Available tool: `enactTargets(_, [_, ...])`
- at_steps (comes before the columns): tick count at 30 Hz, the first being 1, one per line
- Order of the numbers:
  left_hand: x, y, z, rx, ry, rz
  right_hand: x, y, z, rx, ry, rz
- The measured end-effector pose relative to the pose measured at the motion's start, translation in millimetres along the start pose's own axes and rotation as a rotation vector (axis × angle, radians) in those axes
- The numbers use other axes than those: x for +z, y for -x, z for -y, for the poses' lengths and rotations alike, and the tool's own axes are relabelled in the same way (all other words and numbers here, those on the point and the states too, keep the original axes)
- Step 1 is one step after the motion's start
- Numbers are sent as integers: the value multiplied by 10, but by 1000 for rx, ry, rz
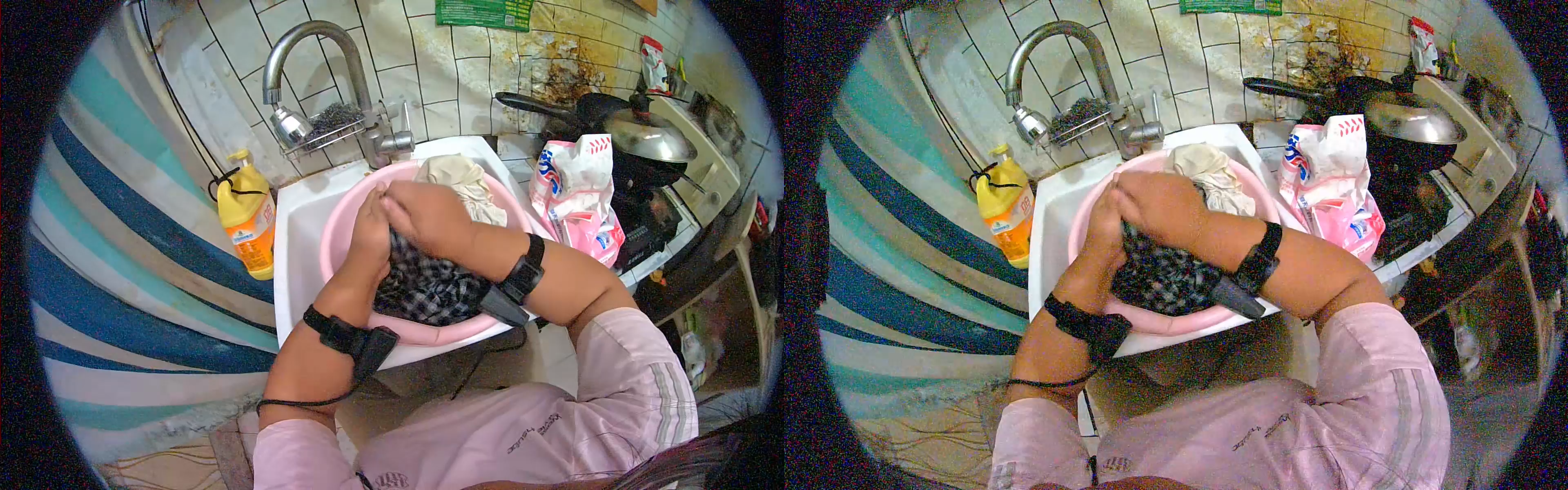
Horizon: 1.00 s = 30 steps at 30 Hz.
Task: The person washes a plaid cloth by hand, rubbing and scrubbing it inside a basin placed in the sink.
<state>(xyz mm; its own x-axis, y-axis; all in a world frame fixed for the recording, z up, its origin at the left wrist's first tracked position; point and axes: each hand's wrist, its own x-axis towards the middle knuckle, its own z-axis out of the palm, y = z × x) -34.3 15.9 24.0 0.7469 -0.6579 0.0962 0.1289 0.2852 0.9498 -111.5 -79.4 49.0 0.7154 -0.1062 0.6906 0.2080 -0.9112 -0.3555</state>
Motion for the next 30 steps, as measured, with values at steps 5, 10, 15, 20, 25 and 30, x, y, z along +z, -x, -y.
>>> enactTargets(5, [72, 79, -135, 66, -45, -12, 5, -87, -186, 154, 25, 36])
enactTargets(10, [9, -19, -157, 84, -342, 78, 5, -80, -411, 253, 0, 22])
enactTargets(15, [-175, -152, -90, 150, -295, -220, 34, -82, -478, 222, -201, -116])
enactTargets(20, [-389, -332, 28, 61, -129, -365, 1, -85, -428, 95, -238, -61])
enactTargets(25, [-579, -453, 124, 44, -76, -387, 54, -17, -454, 21, -111, 43])
enactTargets(30, [-648, -548, 191, 20, -520, -248, 48, -78, -589, 357, -370, -8])
